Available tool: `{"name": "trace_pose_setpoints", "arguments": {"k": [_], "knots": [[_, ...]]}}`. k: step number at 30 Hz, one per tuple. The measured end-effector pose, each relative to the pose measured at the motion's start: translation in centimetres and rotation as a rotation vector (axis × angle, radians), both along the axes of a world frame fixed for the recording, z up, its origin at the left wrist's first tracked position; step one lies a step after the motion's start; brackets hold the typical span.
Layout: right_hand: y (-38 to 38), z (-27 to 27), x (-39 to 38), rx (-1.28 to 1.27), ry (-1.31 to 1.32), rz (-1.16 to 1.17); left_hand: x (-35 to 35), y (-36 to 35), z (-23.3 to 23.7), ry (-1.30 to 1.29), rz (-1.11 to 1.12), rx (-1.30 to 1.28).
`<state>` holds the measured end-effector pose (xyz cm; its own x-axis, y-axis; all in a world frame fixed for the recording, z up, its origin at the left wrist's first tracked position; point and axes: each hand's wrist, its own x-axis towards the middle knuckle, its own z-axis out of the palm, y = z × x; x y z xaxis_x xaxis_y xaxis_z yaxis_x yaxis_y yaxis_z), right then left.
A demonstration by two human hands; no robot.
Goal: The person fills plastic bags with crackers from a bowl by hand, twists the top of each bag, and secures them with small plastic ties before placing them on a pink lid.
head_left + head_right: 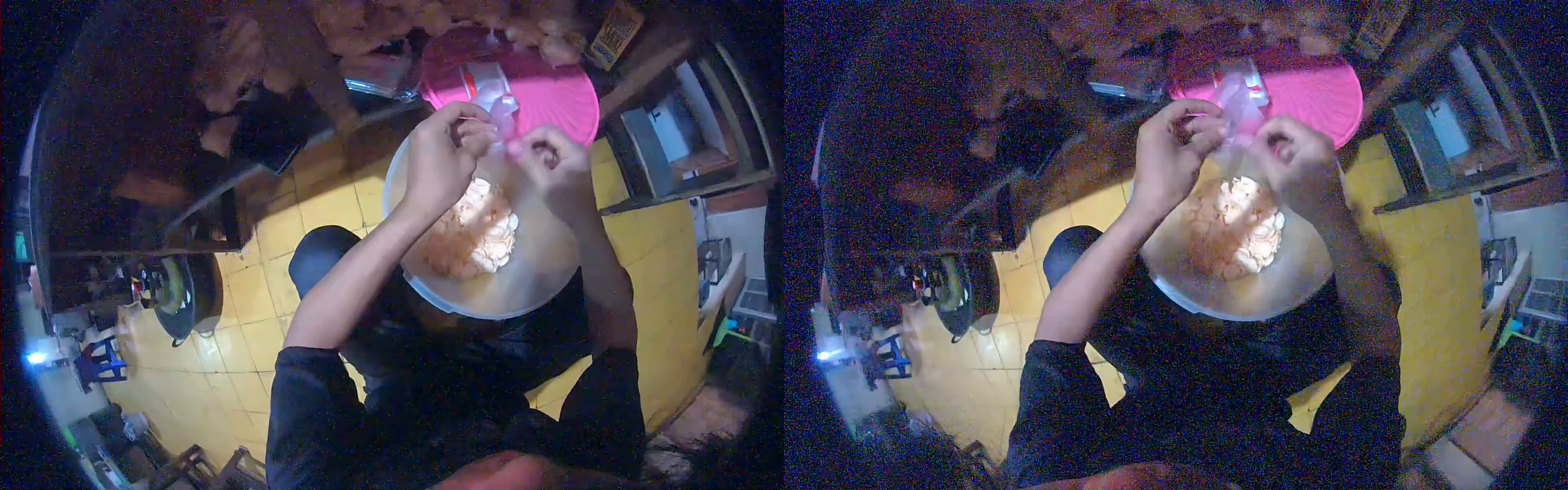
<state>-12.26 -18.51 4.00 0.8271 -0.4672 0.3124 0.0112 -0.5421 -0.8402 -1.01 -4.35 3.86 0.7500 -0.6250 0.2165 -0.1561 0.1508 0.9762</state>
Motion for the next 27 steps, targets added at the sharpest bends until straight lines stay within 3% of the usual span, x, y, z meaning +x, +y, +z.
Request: {"name": "trace_pose_setpoints", "arguments": {"k": [1,3,11,13,14,15,17,19,20,21,23,24,25,26,27], "knots": [[0.6,0.6,-0.1,-0.002,0.004,0.009,-0.1,0.2,0.0,0.004,0.009,-0.002],[1.3,1.4,-0.2,0.054,0.272,0.117,-0.6,0.5,-0.1,0.119,-0.089,-0.014],[2.6,1.1,0.2,-0.109,0.168,0.219,0.0,1.5,-0.2,0.134,0.015,0.029],[2.8,1.5,0.1,-0.191,0.219,0.225,0.4,2.0,0.2,0.074,-0.019,0.145],[2.7,0.8,0.2,-0.214,0.077,0.193,0.3,2.1,0.3,0.067,-0.018,0.140],[2.7,1.0,0.1,-0.221,0.071,0.190,0.3,2.2,0.3,-0.041,-0.009,0.067],[2.6,1.5,0.1,0.227,0.205,0.051,0.2,2.4,0.3,-0.155,-0.001,-0.013],[2.1,1.2,-0.1,0.253,0.213,0.041,0.4,2.9,0.2,-0.353,-0.054,0.154],[1.9,0.8,-0.2,0.282,0.233,0.035,0.8,2.8,-0.7,-0.563,0.047,0.213],[1.8,0.3,-0.3,0.285,0.230,0.037,0.9,3.0,-0.4,-0.567,0.049,0.216],[1.7,-0.7,-0.5,-0.120,0.093,0.042,0.7,3.2,-0.2,-0.374,0.084,0.287],[1.8,-0.6,-0.5,-0.117,0.098,0.043,1.0,3.1,0.1,0.041,-0.060,0.167],[1.9,-0.6,-0.4,-0.405,0.047,0.049,0.9,3.1,0.4,0.048,-0.063,0.172],[2.1,-0.7,-0.5,-0.688,-0.002,0.058,0.6,3.2,0.5,0.362,-0.119,0.066],[2.0,-1.3,-0.4,-0.678,0.013,0.063,0.3,3.4,0.9,0.680,-0.167,-0.046]]}}
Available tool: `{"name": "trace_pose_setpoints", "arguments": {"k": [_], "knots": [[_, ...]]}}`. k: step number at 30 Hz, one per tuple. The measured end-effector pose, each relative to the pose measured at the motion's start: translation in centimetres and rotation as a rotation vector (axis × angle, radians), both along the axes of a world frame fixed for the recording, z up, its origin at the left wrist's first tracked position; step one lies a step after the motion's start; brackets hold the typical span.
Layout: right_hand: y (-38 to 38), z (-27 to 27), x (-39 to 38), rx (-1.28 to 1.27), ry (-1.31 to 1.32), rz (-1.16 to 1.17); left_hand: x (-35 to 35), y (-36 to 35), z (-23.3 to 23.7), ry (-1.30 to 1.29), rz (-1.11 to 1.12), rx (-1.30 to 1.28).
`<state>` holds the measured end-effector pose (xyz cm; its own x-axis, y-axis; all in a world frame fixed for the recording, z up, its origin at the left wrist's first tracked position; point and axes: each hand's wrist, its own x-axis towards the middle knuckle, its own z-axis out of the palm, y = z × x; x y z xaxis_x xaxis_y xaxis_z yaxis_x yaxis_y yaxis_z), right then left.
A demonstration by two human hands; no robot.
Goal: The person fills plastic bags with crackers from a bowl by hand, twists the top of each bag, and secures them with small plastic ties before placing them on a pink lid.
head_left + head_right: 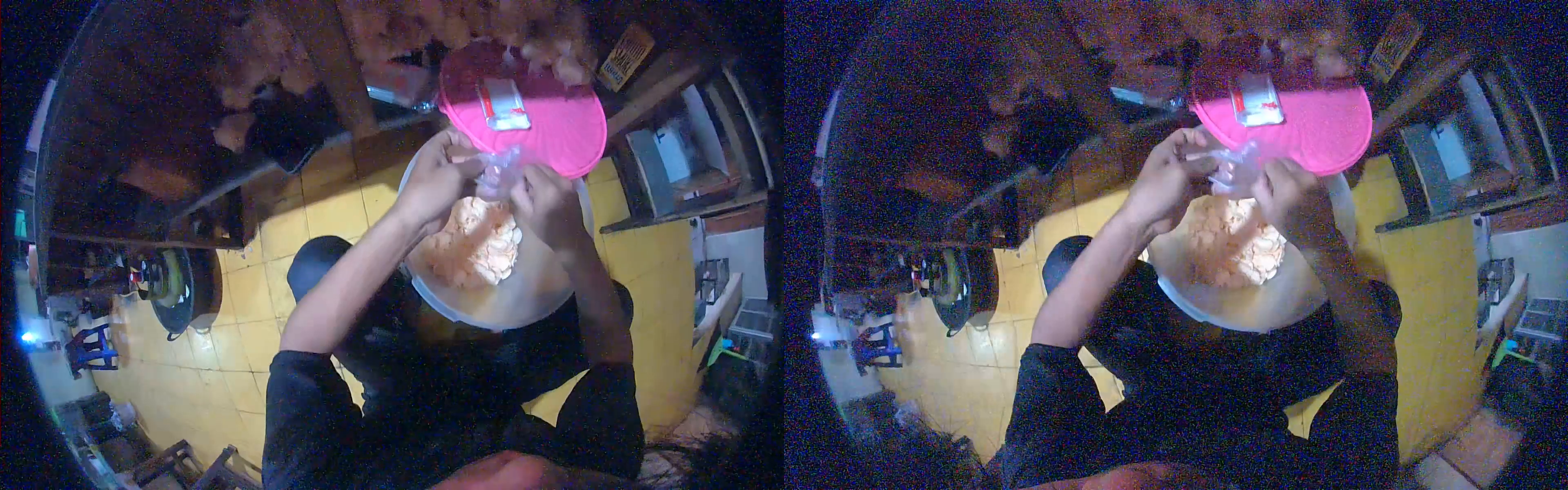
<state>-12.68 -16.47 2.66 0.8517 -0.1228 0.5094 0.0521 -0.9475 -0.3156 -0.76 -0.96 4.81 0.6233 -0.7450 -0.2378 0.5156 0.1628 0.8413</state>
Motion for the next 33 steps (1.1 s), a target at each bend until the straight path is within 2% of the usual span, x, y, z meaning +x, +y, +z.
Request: {"name": "trace_pose_setpoints", "arguments": {"k": [1,4,5,6,7,8,9,10,12,13,14,15,16,17,21,22,24,27,32,33], "knots": [[-0.4,-0.8,0.4,0.030,0.021,-0.003,0.4,0.1,-1.0,0.074,-0.038,-0.044],[-1.4,-2.1,0.3,0.087,0.162,-0.010,1.9,0.7,-1.4,0.059,-0.111,-0.170],[-2.1,-3.1,0.0,-0.145,0.176,0.143,1.7,0.5,-1.4,-0.321,-0.022,0.067],[-2.2,-3.6,0.1,-0.377,0.187,0.302,1.5,0.9,-1.0,-0.314,-0.006,0.065],[-1.6,-2.6,0.7,-0.382,0.189,0.320,1.2,1.3,-0.3,-0.867,0.040,0.149],[-0.8,-1.2,1.4,0.220,0.570,0.294,1.4,1.8,0.2,-1.424,0.081,0.240],[-0.1,-0.5,1.9,0.837,0.934,0.232,1.6,2.2,0.3,-1.493,0.100,0.227],[0.3,-1.5,2.4,0.835,0.950,0.239,2.0,2.3,0.3,-1.480,0.108,0.238],[0.6,-6.2,3.5,0.186,0.611,0.561,2.8,2.2,0.6,-1.517,0.157,0.484],[0.4,-10.3,4.2,0.182,0.617,0.572,2.8,2.2,0.6,-1.496,0.232,0.409],[0.2,-15.4,4.9,0.087,0.631,0.681,2.9,2.1,0.2,-1.491,0.239,0.415],[0.1,-18.7,5.3,-0.012,0.641,0.785,3.1,2.0,-0.3,-1.514,0.164,0.363],[0.5,-20.8,5.3,0.001,0.819,0.811,3.2,1.9,-0.5,-1.539,0.089,0.307],[1.1,-22.9,4.7,0.025,1.002,0.812,3.0,1.9,-0.1,-1.572,0.094,0.365],[2.2,-27.8,1.1,0.127,1.311,0.809,3.3,1.8,-0.5,-1.530,0.071,0.454],[2.3,-28.4,0.3,0.170,1.345,0.807,3.3,1.9,-0.6,-1.527,0.068,0.449],[1.9,-29.0,-0.9,0.248,1.400,0.790,3.1,1.8,-0.9,-1.400,0.213,0.419],[1.1,-28.9,-2.7,0.341,1.435,0.755,3.0,1.7,-0.9,-1.350,0.179,0.465],[0.3,-28.6,-5.4,0.390,1.380,0.770,2.8,1.8,-1.7,-1.335,0.151,0.385],[0.8,-26.9,-6.2,0.899,1.356,0.582,2.8,1.9,-1.7,-1.366,0.129,0.386]]}}
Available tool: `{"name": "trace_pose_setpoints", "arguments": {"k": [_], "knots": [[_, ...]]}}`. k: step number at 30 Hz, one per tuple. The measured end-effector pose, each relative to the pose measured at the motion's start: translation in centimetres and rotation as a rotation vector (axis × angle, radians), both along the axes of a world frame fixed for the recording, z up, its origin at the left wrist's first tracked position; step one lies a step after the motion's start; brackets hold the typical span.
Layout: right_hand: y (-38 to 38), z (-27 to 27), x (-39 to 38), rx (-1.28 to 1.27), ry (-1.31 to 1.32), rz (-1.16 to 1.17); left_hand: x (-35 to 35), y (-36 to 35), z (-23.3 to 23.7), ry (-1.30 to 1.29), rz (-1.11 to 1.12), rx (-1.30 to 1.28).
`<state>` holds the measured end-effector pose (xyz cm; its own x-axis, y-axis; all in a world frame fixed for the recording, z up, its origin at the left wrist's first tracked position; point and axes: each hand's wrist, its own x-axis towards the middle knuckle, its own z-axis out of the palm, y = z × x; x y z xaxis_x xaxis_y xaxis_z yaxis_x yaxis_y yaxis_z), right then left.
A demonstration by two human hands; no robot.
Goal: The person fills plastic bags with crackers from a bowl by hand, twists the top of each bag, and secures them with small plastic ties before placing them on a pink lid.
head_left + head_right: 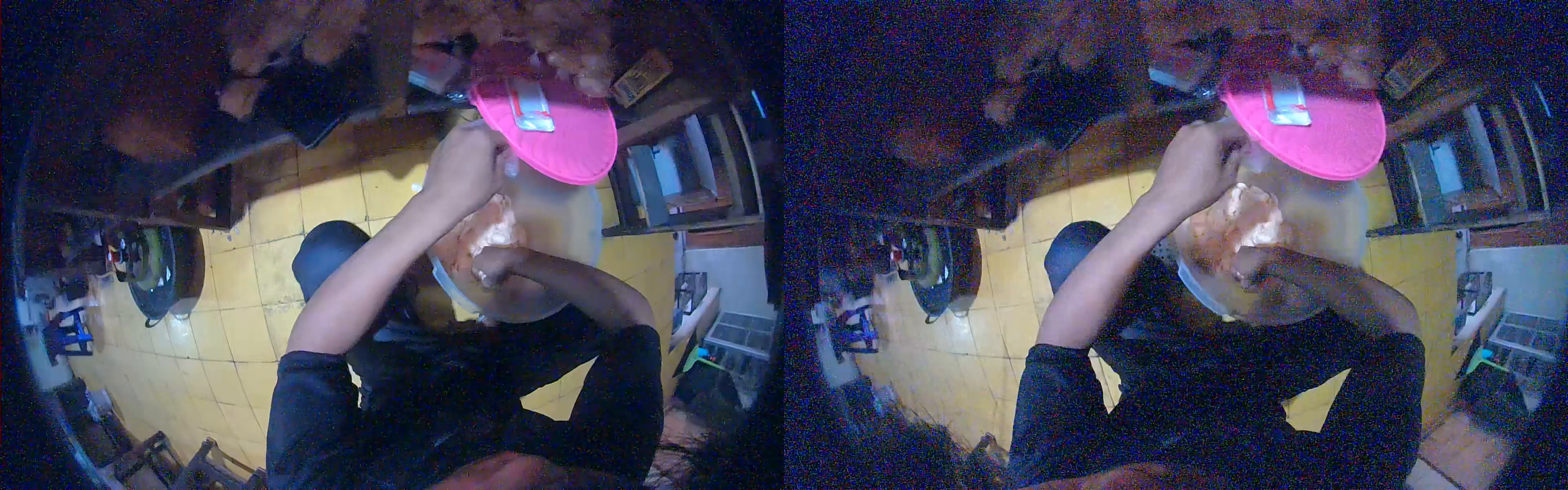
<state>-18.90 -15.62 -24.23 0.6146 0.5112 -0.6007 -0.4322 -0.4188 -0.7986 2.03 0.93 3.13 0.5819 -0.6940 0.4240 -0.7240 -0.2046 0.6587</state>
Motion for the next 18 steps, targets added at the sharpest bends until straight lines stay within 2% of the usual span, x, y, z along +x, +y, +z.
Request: {"name": "trace_pose_setpoints", "arguments": {"k": [1,2,3,4,5,7,9,10,12,13,14,15,16,18], "knots": [[0.4,2.2,-0.2,0.233,0.198,-0.378,-0.1,0.1,0.2,-0.014,-0.012,-0.001],[1.0,5.6,1.2,0.236,0.178,-0.390,-0.2,0.3,0.4,0.056,-0.028,0.025],[1.8,10.0,3.4,-0.049,-0.155,-0.017,-0.3,0.4,0.4,0.127,-0.043,0.054],[1.6,13.4,4.8,-0.343,-0.478,0.356,-0.3,0.2,0.0,0.111,-0.056,-0.032],[0.6,15.0,5.3,-0.345,-0.491,0.339,-0.3,0.2,-0.2,0.096,-0.069,-0.028],[-1.3,17.4,5.7,0.064,-0.662,-0.013,-0.6,0.1,-0.4,0.137,-0.055,0.049],[-2.4,22.5,6.0,0.010,-0.485,-0.217,-1.0,-0.1,-0.5,0.125,-0.059,0.124],[-2.9,24.6,5.9,0.016,-0.494,-0.239,-1.3,-0.2,-0.5,0.121,-0.046,0.183],[-3.6,27.3,5.6,0.206,-0.298,-0.555,-1.8,-0.7,-0.9,0.085,-0.113,0.162],[-3.8,27.4,5.5,0.208,-0.308,-0.572,-2.1,-0.9,-0.9,0.060,-0.162,0.131],[-3.9,27.4,5.3,0.383,-0.250,-0.673,-2.5,-1.2,-1.0,0.053,-0.177,0.135],[-4.1,27.4,5.1,0.562,-0.189,-0.769,-3.0,-1.5,-0.8,0.311,-0.227,0.163],[-4.5,26.1,5.2,0.573,-0.175,-0.795,-3.2,-1.8,-0.7,0.570,-0.271,0.192],[-4.5,25.6,5.3,0.556,-0.159,-0.838,-3.5,-2.2,-0.7,0.515,-0.297,0.138]]}}
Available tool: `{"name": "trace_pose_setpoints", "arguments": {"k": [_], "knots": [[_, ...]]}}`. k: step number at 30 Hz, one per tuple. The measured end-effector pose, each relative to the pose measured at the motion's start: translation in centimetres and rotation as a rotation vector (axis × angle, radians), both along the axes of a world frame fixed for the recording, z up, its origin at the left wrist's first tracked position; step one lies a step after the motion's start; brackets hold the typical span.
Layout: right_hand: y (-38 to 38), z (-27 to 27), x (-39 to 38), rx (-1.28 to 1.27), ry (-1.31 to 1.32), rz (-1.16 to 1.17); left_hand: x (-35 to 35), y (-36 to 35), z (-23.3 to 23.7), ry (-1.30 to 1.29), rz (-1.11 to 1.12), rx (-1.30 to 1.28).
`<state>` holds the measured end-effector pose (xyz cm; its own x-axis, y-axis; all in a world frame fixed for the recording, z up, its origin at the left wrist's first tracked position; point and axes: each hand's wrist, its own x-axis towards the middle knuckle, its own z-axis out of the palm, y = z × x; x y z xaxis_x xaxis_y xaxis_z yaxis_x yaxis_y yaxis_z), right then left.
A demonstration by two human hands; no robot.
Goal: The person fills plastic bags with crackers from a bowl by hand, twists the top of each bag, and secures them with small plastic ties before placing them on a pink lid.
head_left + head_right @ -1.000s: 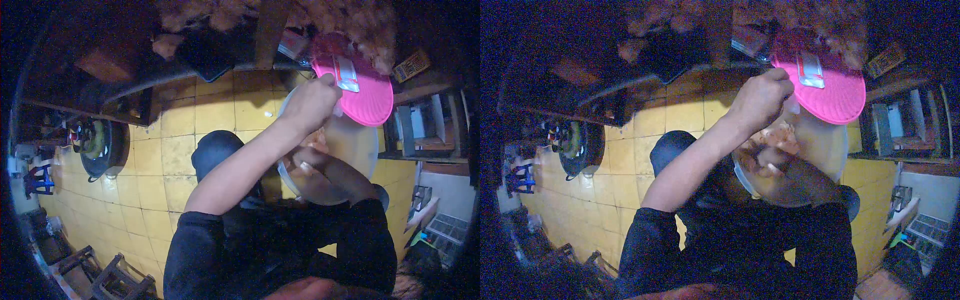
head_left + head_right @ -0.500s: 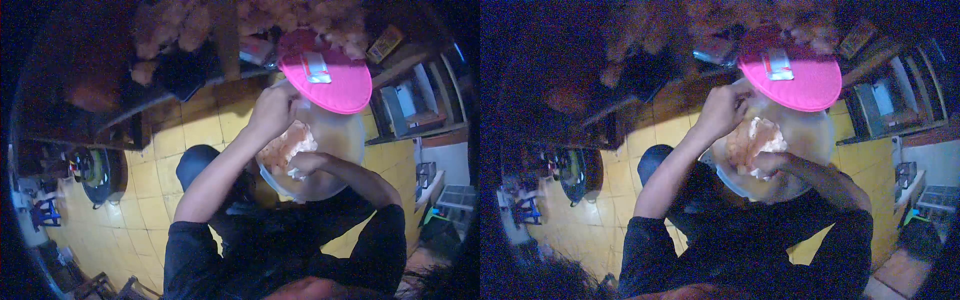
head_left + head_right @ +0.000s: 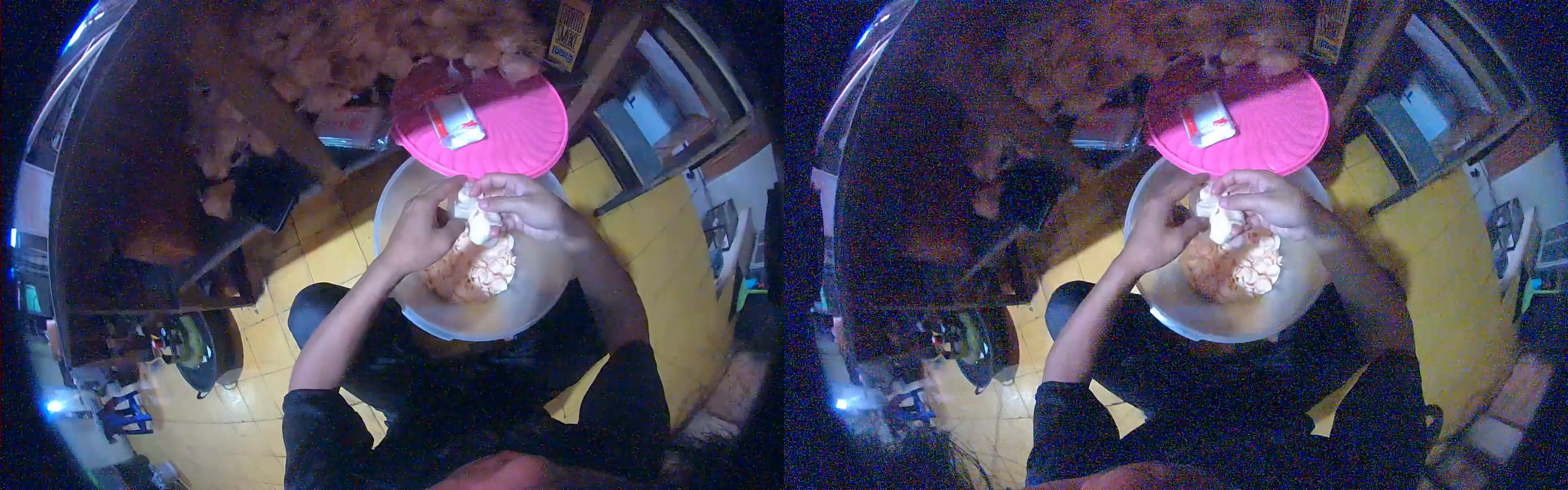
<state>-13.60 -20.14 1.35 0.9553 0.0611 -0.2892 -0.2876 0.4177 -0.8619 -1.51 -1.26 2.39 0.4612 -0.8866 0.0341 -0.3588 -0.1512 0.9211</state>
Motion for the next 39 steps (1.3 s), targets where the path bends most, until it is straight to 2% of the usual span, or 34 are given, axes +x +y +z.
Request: {"name": "trace_pose_setpoints", "arguments": {"k": [2,4,5,7,8,10,11,15,17,18,20,21,23,27,29,32,36,38,39], "knots": [[0.3,-0.3,0.1,-0.007,0.032,-0.030,-0.3,-0.1,0.1,-0.042,-0.008,-0.071],[0.7,-0.6,0.0,-0.160,0.020,-0.119,-0.7,0.0,0.4,-0.169,-0.097,-0.018],[0.8,-0.6,0.0,-0.159,0.019,-0.122,-0.8,0.0,0.6,-0.170,-0.101,-0.018],[1.1,-0.6,0.0,-0.347,0.052,-0.189,-1.2,0.1,0.7,-0.195,-0.182,-0.005],[1.1,-0.7,0.0,-0.348,0.050,-0.189,-1.5,0.2,0.5,-0.197,-0.181,-0.006],[1.4,-0.8,0.4,-0.566,0.138,-0.191,-2.0,0.3,-0.2,-0.170,-0.164,-0.054],[1.7,-0.6,0.3,-0.569,0.133,-0.190,-2.0,0.2,-0.5,-0.174,-0.162,-0.056],[1.8,-1.0,0.0,-0.378,-0.035,-0.193,-1.7,0.3,-1.3,-0.230,-0.053,-0.053],[1.2,0.0,-0.2,-0.122,-0.080,-0.043,-1.5,0.6,-1.4,-0.235,-0.030,-0.087],[1.4,-0.2,-0.1,-0.123,-0.080,-0.038,-1.5,0.7,-1.1,-0.211,-0.038,-0.065],[1.8,-0.8,-0.3,0.070,-0.053,-0.119,-1.5,0.7,-0.7,-0.186,-0.053,-0.042],[1.8,-1.0,-0.3,0.071,-0.049,-0.123,-1.5,0.8,-0.6,-0.195,-0.077,-0.047],[1.8,-1.2,0.1,-0.139,0.027,0.029,-1.5,0.8,-0.7,-0.202,-0.103,-0.050],[1.9,0.3,0.0,-0.183,0.073,0.000,-1.4,0.7,-0.9,-0.205,-0.079,-0.064],[1.8,0.8,-0.1,-0.311,-0.059,0.096,-1.3,0.7,-1.0,-0.216,-0.052,-0.082],[2.2,0.6,-0.3,-0.350,-0.152,0.095,-0.8,0.7,-0.8,-0.189,-0.051,-0.073],[1.8,0.7,-0.3,-0.205,-0.140,0.156,-0.6,0.8,-0.9,-0.212,-0.063,-0.017],[2.1,1.0,-0.2,-0.088,-0.010,0.002,-0.7,0.9,-1.2,-0.242,-0.048,-0.039],[2.3,0.6,-0.2,-0.087,-0.009,0.001,-0.9,0.8,-1.3,-0.159,-0.023,-0.077]]}}
